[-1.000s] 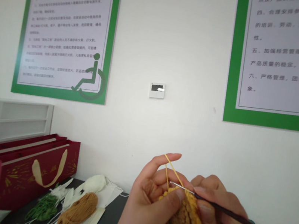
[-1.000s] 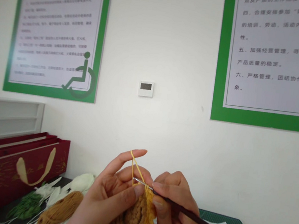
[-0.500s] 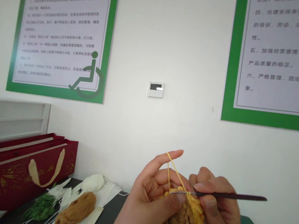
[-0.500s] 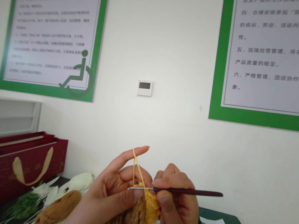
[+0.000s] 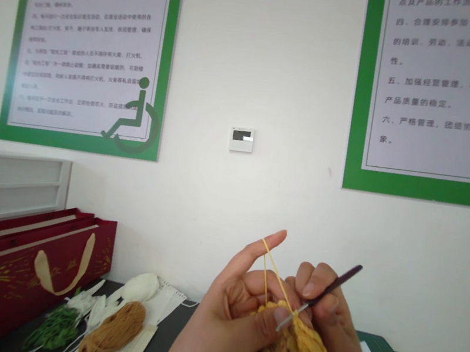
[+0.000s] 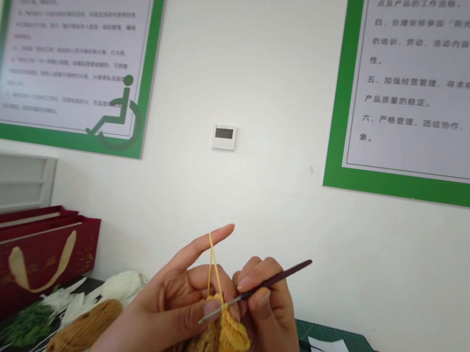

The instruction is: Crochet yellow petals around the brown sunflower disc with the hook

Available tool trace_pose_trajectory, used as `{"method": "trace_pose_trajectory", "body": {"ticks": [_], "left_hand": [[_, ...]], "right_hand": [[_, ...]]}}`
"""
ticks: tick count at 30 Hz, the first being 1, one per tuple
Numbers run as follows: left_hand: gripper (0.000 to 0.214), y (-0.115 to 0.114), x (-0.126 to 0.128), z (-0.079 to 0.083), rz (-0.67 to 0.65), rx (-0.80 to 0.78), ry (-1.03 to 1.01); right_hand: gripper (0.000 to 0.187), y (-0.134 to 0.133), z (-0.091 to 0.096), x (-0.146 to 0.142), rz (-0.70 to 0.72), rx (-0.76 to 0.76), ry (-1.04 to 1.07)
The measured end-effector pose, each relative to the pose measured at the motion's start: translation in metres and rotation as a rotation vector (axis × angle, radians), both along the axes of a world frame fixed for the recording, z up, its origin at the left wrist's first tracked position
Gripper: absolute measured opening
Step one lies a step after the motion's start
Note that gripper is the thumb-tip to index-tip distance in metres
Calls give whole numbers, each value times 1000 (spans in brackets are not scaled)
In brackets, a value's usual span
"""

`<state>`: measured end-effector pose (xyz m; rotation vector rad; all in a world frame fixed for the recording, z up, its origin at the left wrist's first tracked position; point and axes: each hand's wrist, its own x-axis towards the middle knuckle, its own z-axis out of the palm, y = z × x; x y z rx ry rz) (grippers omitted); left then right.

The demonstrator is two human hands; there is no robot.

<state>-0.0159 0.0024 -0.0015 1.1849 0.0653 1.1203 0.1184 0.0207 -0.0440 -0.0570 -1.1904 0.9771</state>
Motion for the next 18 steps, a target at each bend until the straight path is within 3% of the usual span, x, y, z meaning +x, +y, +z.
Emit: {"method": "trace_pose_trajectory", "body": {"ticks": [9, 18], "left_hand": [[79, 3, -2, -5, -83, -12, 63], [75, 6, -3, -3, -180, 5, 90]], "right_hand": [[24, -6, 8, 10, 124, -55, -5], [30, -19, 11, 12, 36, -220, 55]]}}
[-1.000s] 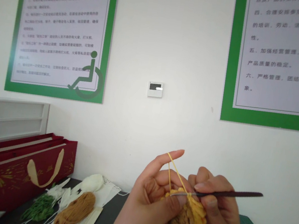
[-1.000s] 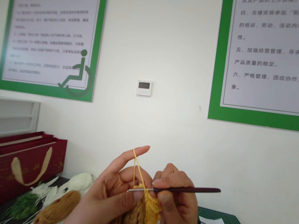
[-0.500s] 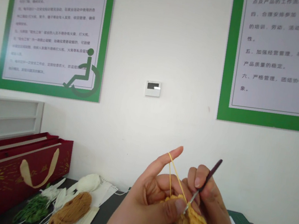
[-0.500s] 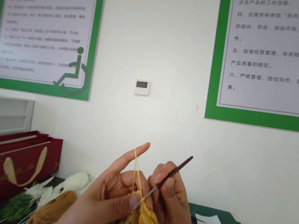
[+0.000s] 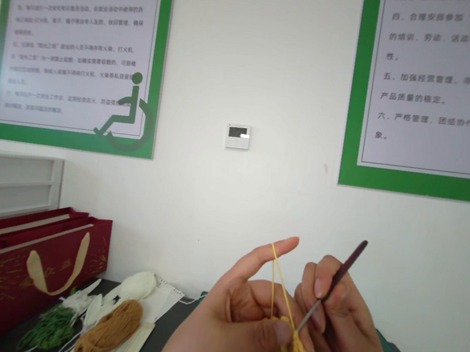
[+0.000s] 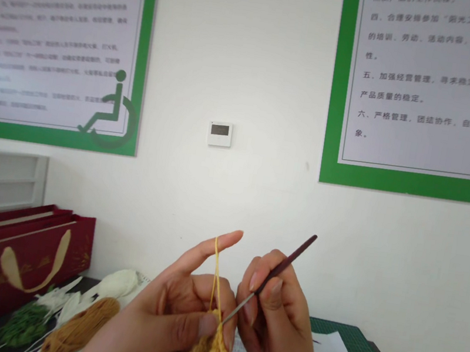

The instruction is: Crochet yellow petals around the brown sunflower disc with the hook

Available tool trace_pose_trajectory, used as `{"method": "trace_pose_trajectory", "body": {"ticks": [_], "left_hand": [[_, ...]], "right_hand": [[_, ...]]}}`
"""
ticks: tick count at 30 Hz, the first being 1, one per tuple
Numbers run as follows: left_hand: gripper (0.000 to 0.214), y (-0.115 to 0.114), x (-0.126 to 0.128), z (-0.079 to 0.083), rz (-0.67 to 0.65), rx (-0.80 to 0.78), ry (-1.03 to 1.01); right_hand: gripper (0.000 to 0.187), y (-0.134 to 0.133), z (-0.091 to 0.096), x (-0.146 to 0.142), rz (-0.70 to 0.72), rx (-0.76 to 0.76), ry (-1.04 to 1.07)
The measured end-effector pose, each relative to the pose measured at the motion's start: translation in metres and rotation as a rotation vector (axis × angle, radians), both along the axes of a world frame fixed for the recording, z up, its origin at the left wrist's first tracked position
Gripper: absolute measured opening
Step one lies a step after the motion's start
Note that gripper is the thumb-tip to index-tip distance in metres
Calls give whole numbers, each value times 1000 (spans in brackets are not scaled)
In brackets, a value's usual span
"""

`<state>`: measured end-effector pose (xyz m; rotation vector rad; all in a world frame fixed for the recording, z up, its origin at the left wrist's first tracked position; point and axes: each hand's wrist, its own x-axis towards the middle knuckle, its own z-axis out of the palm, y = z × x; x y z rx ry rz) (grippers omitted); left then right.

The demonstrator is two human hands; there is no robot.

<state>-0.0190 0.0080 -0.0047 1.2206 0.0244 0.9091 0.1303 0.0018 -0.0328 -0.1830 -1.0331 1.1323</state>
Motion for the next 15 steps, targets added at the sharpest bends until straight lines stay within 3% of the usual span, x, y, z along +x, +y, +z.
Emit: {"method": "trace_pose_trajectory", "body": {"ticks": [9, 15], "left_hand": [[44, 1, 0, 0, -19, 94, -10], [34, -7, 2, 0, 415, 118, 70]], "right_hand": [[33, -2, 4, -1, -30, -43, -64], [43, 1, 9, -6, -47, -180, -91]]}}
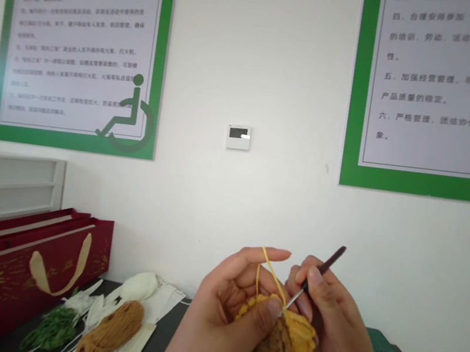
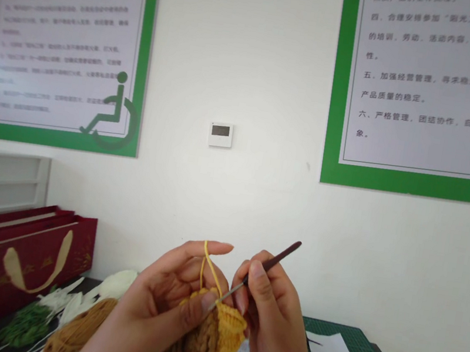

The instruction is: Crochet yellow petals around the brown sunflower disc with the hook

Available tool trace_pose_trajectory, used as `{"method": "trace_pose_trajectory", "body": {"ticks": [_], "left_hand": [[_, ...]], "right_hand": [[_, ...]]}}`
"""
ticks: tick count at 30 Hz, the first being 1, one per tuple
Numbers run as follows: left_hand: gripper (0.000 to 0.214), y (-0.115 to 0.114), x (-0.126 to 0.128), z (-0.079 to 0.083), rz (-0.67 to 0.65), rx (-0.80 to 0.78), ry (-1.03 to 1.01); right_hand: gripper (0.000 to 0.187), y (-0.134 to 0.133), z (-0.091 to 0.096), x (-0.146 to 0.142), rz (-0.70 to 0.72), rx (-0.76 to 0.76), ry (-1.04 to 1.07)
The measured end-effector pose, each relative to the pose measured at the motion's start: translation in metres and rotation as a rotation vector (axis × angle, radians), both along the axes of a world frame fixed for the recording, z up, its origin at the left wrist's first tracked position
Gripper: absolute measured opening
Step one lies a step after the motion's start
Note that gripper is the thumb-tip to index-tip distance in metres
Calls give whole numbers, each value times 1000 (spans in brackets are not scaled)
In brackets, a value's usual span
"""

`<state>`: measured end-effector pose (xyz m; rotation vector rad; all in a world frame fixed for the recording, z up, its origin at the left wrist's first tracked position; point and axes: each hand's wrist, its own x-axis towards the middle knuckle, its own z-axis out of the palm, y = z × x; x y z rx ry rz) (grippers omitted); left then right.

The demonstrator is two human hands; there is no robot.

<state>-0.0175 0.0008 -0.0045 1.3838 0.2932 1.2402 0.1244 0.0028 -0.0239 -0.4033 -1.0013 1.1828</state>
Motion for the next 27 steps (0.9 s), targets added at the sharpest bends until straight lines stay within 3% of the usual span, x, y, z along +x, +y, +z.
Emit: {"method": "trace_pose_trajectory", "body": {"ticks": [4, 9, 13, 17, 20, 24, 27], "left_hand": [[40, 1, 3, -2, 66, 15, -42], [48, 4, 5, -5, 78, 20, -119], [52, 3, 6, -6, 75, -9, -146], [55, 6, 6, -8, 70, -17, -135], [57, 10, 3, -10, 136, 68, -53], [58, 13, -6, -9, 347, 271, 202], [58, 16, -12, -7, 394, 332, 316]], "right_hand": [[33, 7, -5, 3, -28, 128, -42], [7, 17, -13, 7, -397, 527, -342], [10, 20, -16, 6, -553, 597, -379], [9, 19, -14, 6, -572, 603, -364], [10, 20, -12, 9, -546, 608, -400], [8, 23, -11, 15, -397, 528, -406], [8, 24, -11, 18, -262, 446, -417]]}}
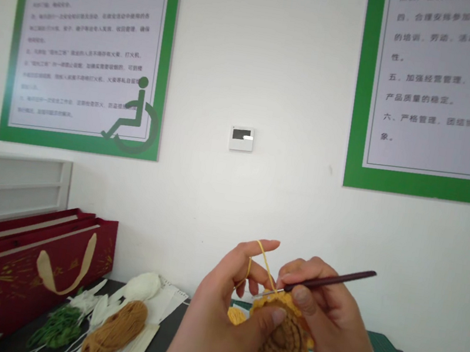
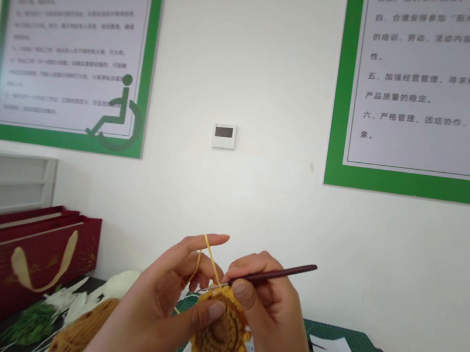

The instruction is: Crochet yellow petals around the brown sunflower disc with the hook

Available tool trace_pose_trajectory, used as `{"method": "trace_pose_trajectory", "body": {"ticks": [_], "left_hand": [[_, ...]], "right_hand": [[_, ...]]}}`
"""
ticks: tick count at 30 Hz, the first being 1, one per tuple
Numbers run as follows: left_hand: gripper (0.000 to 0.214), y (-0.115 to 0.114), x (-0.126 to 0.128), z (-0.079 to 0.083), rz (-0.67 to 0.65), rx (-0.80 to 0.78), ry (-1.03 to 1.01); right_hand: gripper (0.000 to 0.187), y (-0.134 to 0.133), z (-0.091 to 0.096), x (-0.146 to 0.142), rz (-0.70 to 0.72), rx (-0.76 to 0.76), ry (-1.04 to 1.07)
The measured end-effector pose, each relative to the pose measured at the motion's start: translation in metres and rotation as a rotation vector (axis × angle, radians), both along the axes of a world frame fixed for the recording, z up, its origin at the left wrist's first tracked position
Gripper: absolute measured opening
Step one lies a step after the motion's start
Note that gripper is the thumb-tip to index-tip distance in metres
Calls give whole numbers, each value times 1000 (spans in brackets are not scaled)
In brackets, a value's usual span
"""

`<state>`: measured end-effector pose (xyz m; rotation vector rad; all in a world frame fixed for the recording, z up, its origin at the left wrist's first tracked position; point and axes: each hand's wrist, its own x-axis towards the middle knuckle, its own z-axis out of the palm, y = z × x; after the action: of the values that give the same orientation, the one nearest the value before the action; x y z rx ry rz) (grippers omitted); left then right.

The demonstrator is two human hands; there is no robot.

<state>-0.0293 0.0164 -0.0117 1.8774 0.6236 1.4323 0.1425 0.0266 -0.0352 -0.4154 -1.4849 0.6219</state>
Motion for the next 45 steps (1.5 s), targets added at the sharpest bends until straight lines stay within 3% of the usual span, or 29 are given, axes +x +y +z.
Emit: {"method": "trace_pose_trajectory", "body": {"ticks": [5, 8, 12, 22, 26, 31, 35, 36, 40, 45], "left_hand": [[43, 5, -5, 2, -54, -39, -5], [41, 4, -6, 3, 5, -41, 11], [45, 0, -5, 4, 78, -50, 73], [57, 2, -3, 4, 32, 18, 138], [58, -3, -5, 9, 75, 66, 208], [57, 6, 2, 7, 41, 79, 356], [42, 36, 19, -22, -84, 65, 460], [33, 44, 23, -34, -115, 54, 474], [38, 70, 30, -86, -208, -15, 459], [38, 87, 21, -137, -284, -118, 370]], "right_hand": [[11, -2, 1, 4, 62, -82, -53], [15, -3, 2, 7, 73, -102, -115], [19, -3, 4, 12, 77, -128, -164], [17, -6, 7, 15, 100, -145, -149], [18, -8, 8, 13, 116, -157, -132], [23, -2, -14, 15, 101, -246, -95], [24, 15, -65, 26, 39, -344, 1], [26, 20, -81, 29, 32, -378, 23], [36, 38, -135, 35, 32, -520, 94], [36, 51, -168, 30, 51, -612, 127]]}}
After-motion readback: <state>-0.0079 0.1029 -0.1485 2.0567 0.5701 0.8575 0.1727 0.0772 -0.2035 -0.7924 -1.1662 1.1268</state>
